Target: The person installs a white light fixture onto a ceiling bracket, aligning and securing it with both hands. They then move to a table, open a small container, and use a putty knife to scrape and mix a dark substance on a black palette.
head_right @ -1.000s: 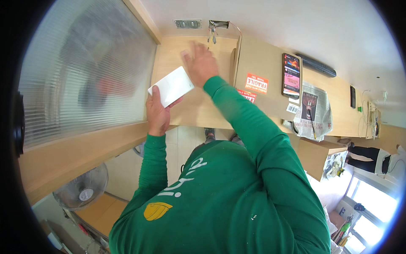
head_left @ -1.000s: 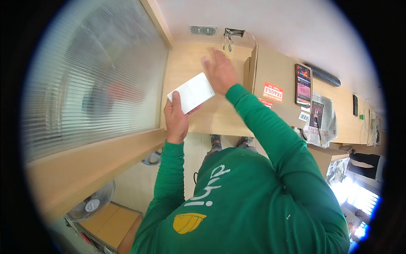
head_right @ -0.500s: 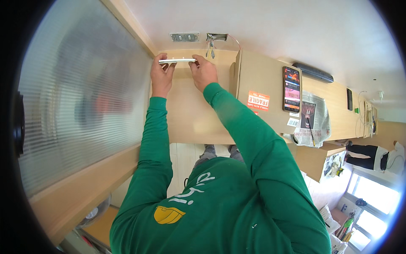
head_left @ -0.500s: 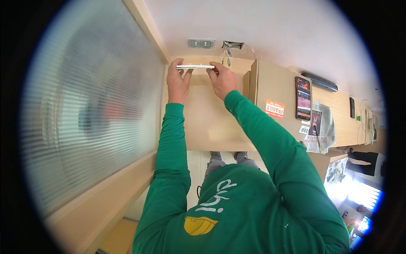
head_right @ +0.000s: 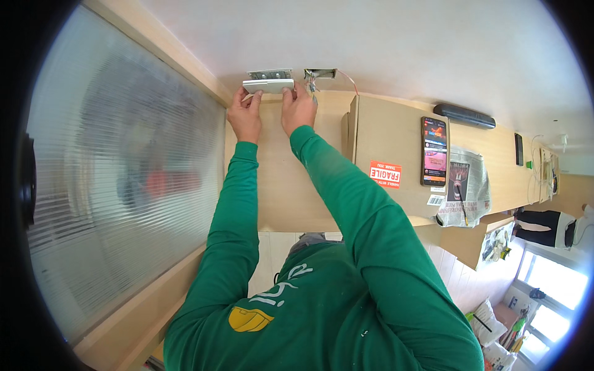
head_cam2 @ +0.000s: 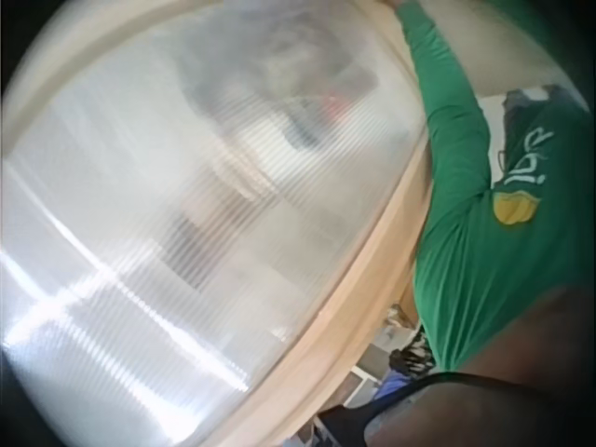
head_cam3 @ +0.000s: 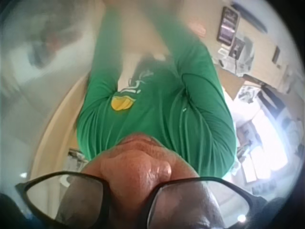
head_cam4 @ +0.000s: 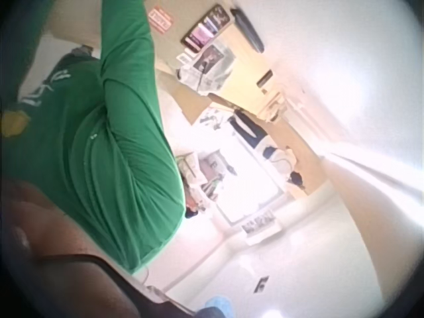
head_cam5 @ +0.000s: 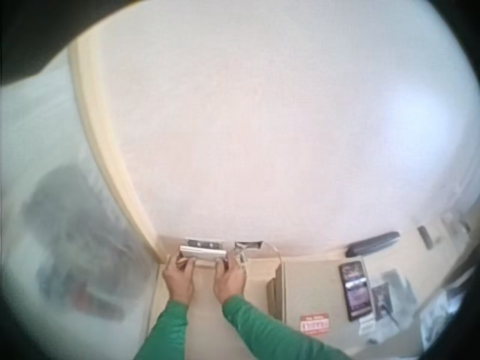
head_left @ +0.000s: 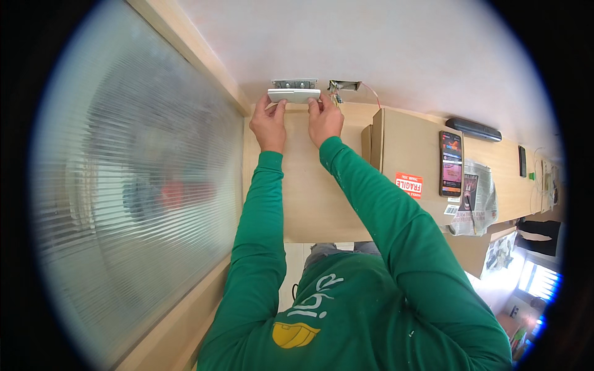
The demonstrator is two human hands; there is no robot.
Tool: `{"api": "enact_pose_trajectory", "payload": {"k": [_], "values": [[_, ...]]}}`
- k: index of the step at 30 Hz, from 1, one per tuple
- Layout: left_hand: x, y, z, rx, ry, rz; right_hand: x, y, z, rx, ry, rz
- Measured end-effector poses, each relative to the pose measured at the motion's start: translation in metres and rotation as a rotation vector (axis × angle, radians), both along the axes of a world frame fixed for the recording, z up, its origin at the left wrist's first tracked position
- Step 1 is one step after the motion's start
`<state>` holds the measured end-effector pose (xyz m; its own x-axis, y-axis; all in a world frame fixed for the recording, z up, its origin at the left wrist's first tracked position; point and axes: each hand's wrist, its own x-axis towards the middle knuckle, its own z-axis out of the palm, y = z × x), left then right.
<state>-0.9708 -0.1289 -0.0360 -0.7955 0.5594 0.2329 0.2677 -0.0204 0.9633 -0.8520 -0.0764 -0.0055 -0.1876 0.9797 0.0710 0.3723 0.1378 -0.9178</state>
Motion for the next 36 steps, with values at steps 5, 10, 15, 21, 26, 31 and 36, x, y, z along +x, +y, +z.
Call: {"api": "enact_pose_trajectory", "payload": {"k": [5,10,15,21,26,31,36], "values": [[-0.019,0.004,-0.004,0.006,-0.027,-0.019,-0.014,0.012,-0.005,-0.021,0.055,-0.082],[-0.012,0.011,0.004,-0.041,0.04,0.037,-0.017,0.018,-0.017,-0.048,0.1,-0.123],[-0.019,0.013,0.009,-0.095,0.041,0.031,-0.016,0.024,-0.022,-0.056,0.073,-0.059],[-0.033,0.0,0.015,-0.11,-0.031,0.0,-0.013,0.017,-0.001,-0.301,0.285,0.002],[-0.037,-0.015,0.025,-0.166,-0.076,-0.024,-0.005,0.017,0.012,-0.398,0.346,0.1],[-0.048,-0.036,0.033,-0.231,-0.009,-0.06,0.005,0.007,0.031,-0.417,0.275,0.187],[-0.042,-0.042,0.045,0.0,-0.152,-0.146,0.008,-0.005,0.025,-0.458,0.301,0.182]]}}
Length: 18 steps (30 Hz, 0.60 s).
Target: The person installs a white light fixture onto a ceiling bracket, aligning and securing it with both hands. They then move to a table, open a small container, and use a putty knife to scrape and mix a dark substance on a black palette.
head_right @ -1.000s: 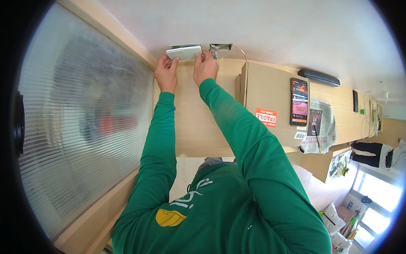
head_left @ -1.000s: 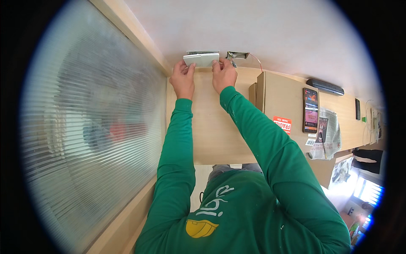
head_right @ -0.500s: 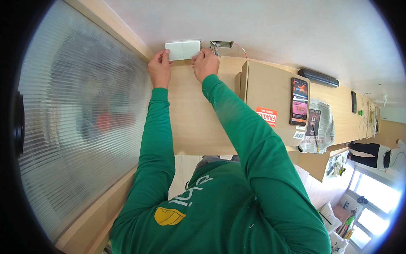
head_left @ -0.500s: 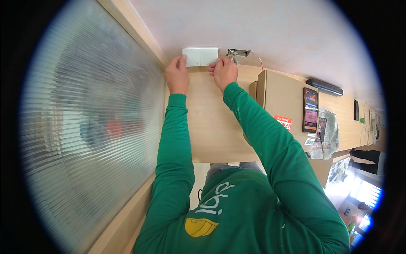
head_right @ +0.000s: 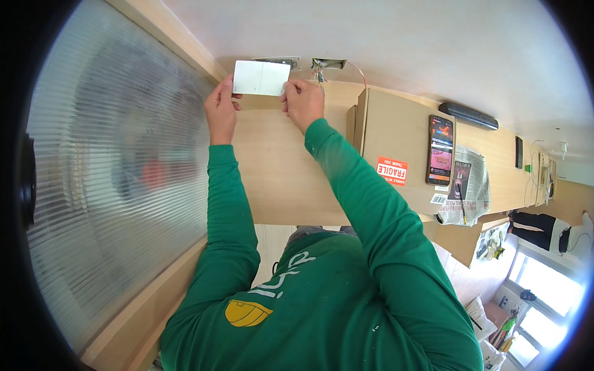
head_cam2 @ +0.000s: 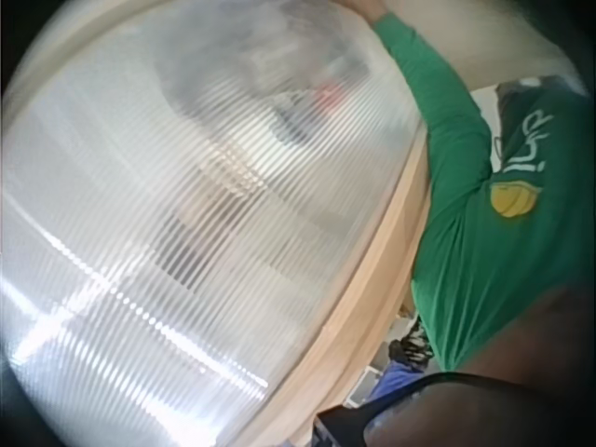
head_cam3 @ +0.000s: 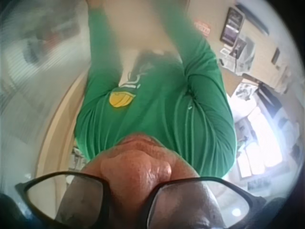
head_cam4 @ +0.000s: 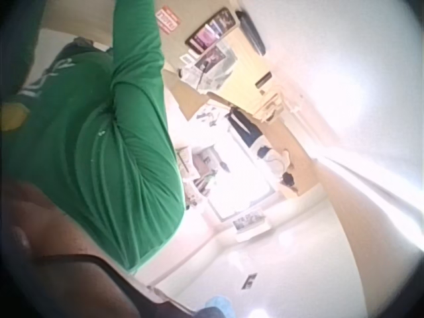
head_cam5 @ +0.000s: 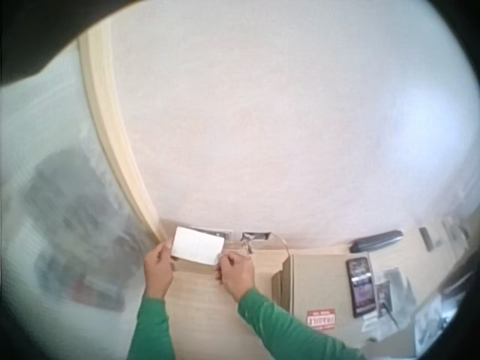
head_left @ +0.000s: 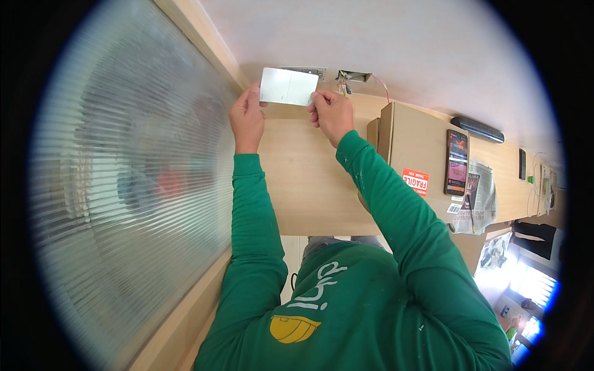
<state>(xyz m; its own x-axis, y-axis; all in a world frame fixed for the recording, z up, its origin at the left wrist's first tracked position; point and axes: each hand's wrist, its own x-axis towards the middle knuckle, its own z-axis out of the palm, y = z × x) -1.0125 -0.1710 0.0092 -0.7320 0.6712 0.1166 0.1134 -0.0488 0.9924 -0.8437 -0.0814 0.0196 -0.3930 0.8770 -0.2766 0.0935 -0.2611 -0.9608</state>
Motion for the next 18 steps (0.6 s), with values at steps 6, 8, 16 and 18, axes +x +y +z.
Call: {"api": "enact_pose_trajectory", "payload": {"k": [6,8,16,18], "values": [[-0.002,-0.008,0.015,-0.151,0.093,-0.113,0.007,-0.022,-0.012,0.429,-0.464,0.183],[-0.011,-0.011,0.012,-0.239,0.299,-0.184,0.005,-0.034,-0.008,0.702,-0.456,0.044],[0.014,0.0,0.035,-0.131,0.337,-0.263,0.001,-0.008,0.018,0.521,-0.244,0.291],[0.015,0.0,0.014,-0.01,0.405,-0.135,0.002,-0.007,0.013,0.491,-0.184,0.256]]}}
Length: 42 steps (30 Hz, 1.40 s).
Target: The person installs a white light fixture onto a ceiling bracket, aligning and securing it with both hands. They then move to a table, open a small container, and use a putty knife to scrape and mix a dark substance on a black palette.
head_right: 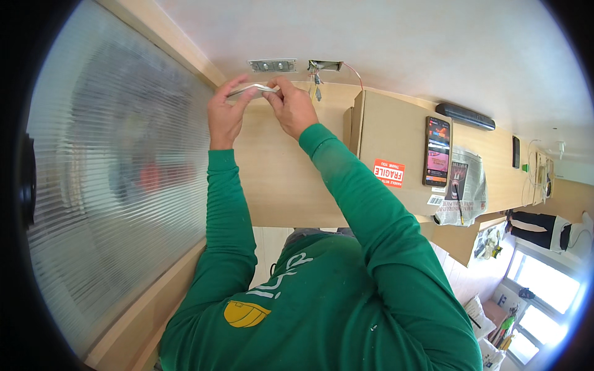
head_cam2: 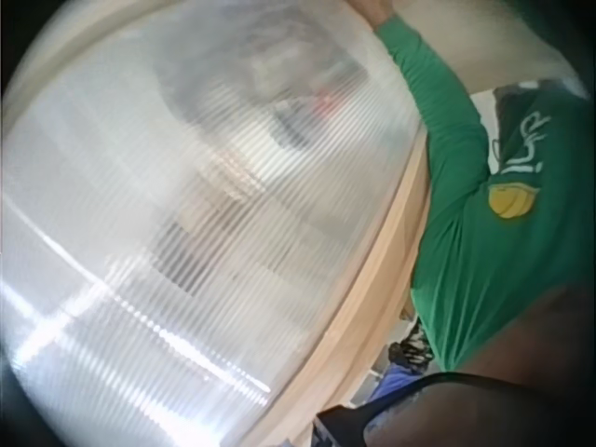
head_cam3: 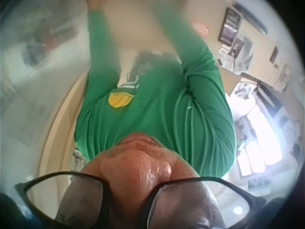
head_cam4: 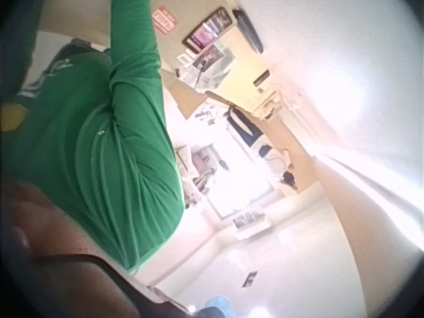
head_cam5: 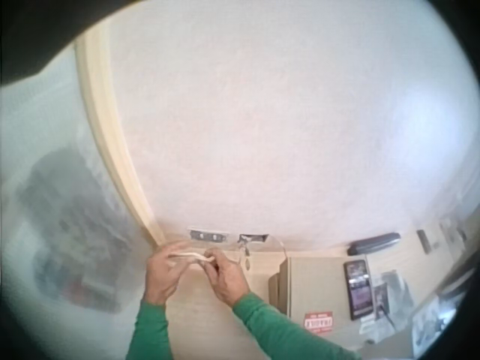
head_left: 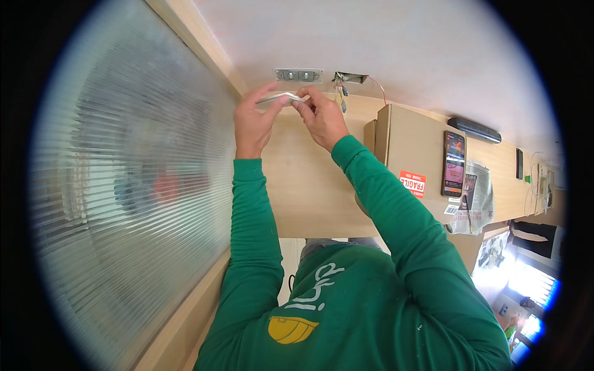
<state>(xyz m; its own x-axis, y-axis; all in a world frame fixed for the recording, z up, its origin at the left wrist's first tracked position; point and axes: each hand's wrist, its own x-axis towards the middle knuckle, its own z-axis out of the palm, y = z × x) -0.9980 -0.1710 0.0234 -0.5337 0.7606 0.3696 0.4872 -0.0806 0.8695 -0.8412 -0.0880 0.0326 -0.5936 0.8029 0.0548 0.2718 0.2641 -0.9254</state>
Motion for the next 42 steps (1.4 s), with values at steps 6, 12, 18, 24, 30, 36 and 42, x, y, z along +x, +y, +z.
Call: {"api": "enact_pose_trajectory", "payload": {"k": [6,12,18,24,30,36,42], "values": [[-0.008,0.011,-0.053,0.127,-0.439,0.09,-0.004,0.007,-0.035,-0.118,0.198,-0.123],[-0.006,0.033,-0.065,0.139,-0.448,0.067,-0.015,0.014,-0.05,-0.022,0.17,-0.319],[0.005,0.043,-0.064,0.188,-0.395,0.142,-0.025,0.016,-0.053,-0.013,0.16,-0.412],[0.002,0.042,-0.07,0.208,-0.373,0.174,-0.028,0.01,-0.038,-0.117,0.106,-0.428],[0.01,0.049,-0.068,0.211,-0.372,0.155,-0.031,0.012,-0.054,-0.125,0.235,-0.507],[0.015,0.053,-0.058,0.171,-0.314,0.221,-0.035,0.014,-0.057,-0.116,0.244,-0.519],[0.013,0.055,-0.055,0.131,-0.303,0.256,-0.04,0.014,-0.05,-0.108,0.277,-0.528]]}}
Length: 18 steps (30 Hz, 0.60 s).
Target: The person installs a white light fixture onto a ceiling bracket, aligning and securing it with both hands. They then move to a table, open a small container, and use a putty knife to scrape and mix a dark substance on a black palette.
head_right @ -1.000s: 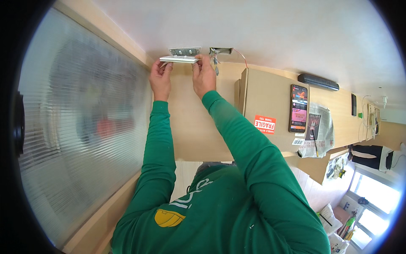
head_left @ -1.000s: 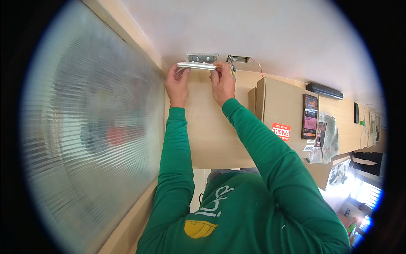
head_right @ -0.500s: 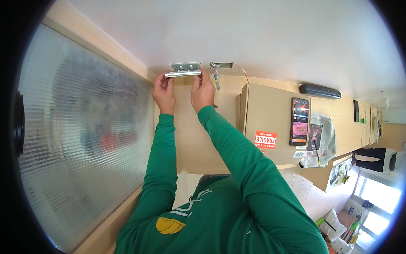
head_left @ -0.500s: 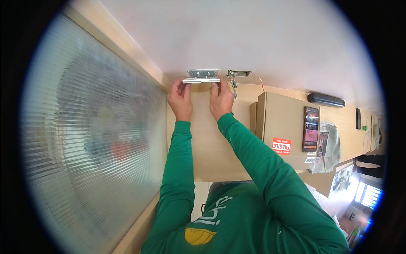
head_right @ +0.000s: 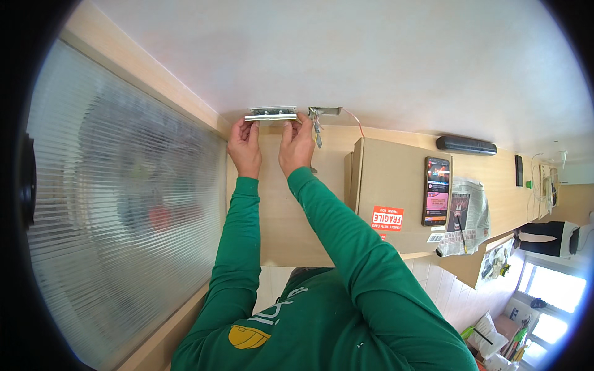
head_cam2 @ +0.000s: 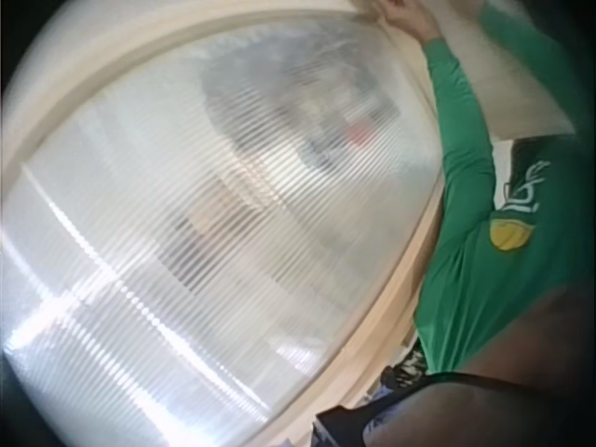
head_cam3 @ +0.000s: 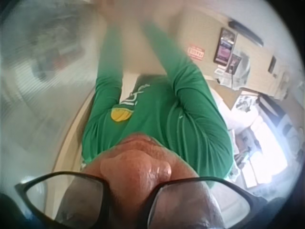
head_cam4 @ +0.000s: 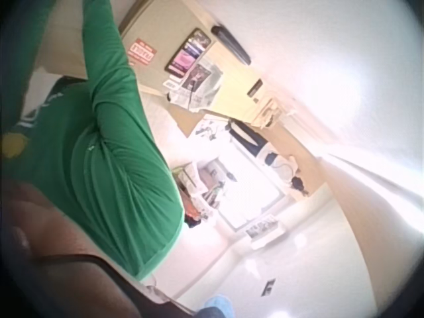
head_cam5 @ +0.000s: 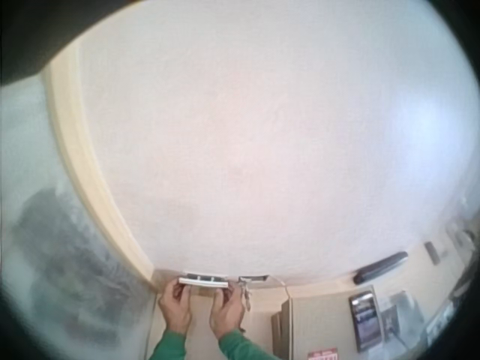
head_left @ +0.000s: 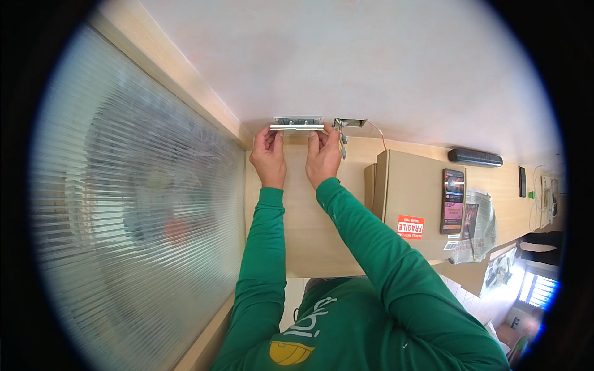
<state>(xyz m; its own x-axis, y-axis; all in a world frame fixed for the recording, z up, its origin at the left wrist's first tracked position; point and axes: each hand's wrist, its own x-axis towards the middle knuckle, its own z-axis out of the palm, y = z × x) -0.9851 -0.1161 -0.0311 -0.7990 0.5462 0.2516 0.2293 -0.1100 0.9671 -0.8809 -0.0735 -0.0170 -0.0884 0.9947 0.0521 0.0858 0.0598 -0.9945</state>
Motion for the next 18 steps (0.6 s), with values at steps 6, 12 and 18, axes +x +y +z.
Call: {"api": "enact_pose_trajectory", "payload": {"k": [6,12,18], "values": [[0.001,0.0,0.004,-0.014,0.06,0.011,-0.001,-0.001,0.0,-0.051,0.06,-0.001],[-0.004,-0.001,-0.005,-0.031,0.023,0.023,-0.002,0.003,-0.005,-0.036,0.04,0.013],[-0.001,-0.001,-0.002,-0.042,0.05,0.033,-0.001,0.002,-0.002,-0.015,0.037,-0.013]]}}
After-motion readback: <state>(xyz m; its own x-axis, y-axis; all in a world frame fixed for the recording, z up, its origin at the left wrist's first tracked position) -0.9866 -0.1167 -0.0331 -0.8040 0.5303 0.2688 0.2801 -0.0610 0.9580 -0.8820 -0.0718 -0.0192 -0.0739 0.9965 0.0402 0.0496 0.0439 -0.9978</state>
